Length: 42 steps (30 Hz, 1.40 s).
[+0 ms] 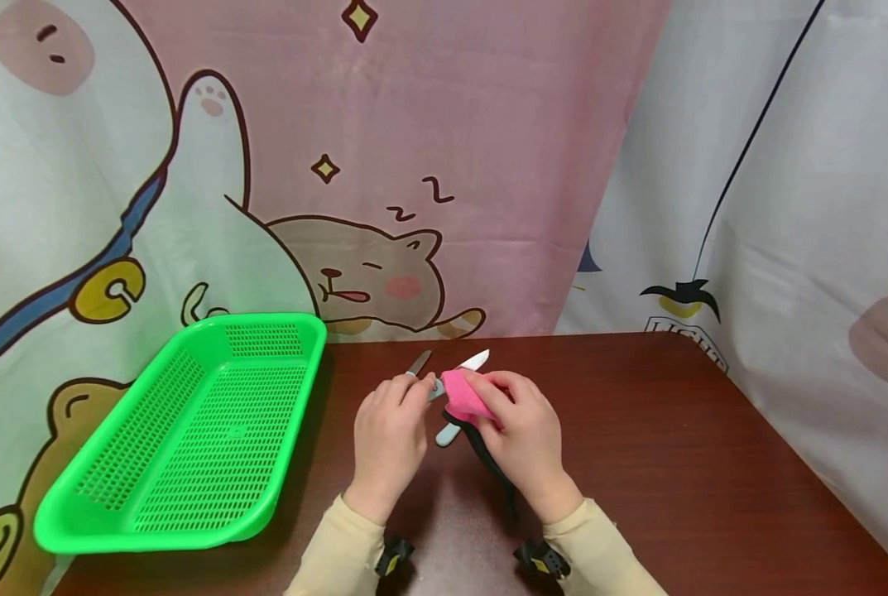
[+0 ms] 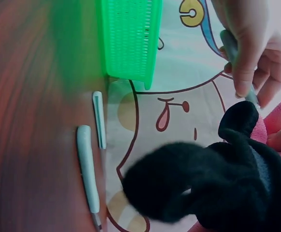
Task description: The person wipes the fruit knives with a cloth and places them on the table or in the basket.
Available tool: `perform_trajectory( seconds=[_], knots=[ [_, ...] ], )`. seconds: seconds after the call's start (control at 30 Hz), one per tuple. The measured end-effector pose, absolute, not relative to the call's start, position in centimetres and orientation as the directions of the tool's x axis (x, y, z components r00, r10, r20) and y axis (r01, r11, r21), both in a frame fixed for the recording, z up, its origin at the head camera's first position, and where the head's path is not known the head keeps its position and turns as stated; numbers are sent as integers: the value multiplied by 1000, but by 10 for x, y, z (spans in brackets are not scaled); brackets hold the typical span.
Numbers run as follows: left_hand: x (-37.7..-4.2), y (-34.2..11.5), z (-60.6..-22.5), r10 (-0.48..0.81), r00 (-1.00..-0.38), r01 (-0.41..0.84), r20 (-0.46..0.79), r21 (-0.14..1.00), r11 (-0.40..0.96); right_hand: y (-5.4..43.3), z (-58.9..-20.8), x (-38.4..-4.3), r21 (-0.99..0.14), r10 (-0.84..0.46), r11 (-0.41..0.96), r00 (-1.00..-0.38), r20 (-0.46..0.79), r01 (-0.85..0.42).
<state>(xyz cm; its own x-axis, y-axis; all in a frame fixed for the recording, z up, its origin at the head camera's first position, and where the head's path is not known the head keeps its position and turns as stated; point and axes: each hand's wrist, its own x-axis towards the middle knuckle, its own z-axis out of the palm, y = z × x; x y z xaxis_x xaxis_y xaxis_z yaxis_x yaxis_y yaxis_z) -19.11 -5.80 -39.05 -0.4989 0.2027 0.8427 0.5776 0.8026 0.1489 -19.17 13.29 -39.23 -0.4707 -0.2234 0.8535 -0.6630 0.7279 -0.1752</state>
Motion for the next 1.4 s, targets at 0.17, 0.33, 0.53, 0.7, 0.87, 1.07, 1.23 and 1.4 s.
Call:
perform_trajectory(
  seconds=[0.17,0.33,0.53,0.7,0.87,1.07,1.23,1.4],
  knots=[
    [-190,-56,-390,189,-511,569,838,165,806,132,-397,-194,-171,-231,740,-484,844,-651],
    [-189,-55,-391,195,-513,566,836,158,809,132,-401,-196,-163,-242,751,-496,834,-640],
    [-189,-55,-390,204,-527,567,825,163,807,134,-404,-199,-144,-244,760,-484,840,-634],
    [-189,-55,-391,208,-533,568,820,164,807,137,-403,-201,-151,-232,770,-492,840,-620],
    [-189,-55,-392,213,-541,565,814,164,809,142,-403,-203,-159,-212,789,-505,837,-594],
    [-188,-55,-392,210,-546,566,811,172,806,148,-402,-206,-185,-174,804,-521,836,-565],
    [-190,-55,-392,210,-527,574,824,163,802,154,-400,-209,-224,-135,809,-542,829,-544],
    [-190,-54,-392,210,-518,579,829,159,800,162,-398,-211,-235,-114,815,-545,831,-530]
  ],
)
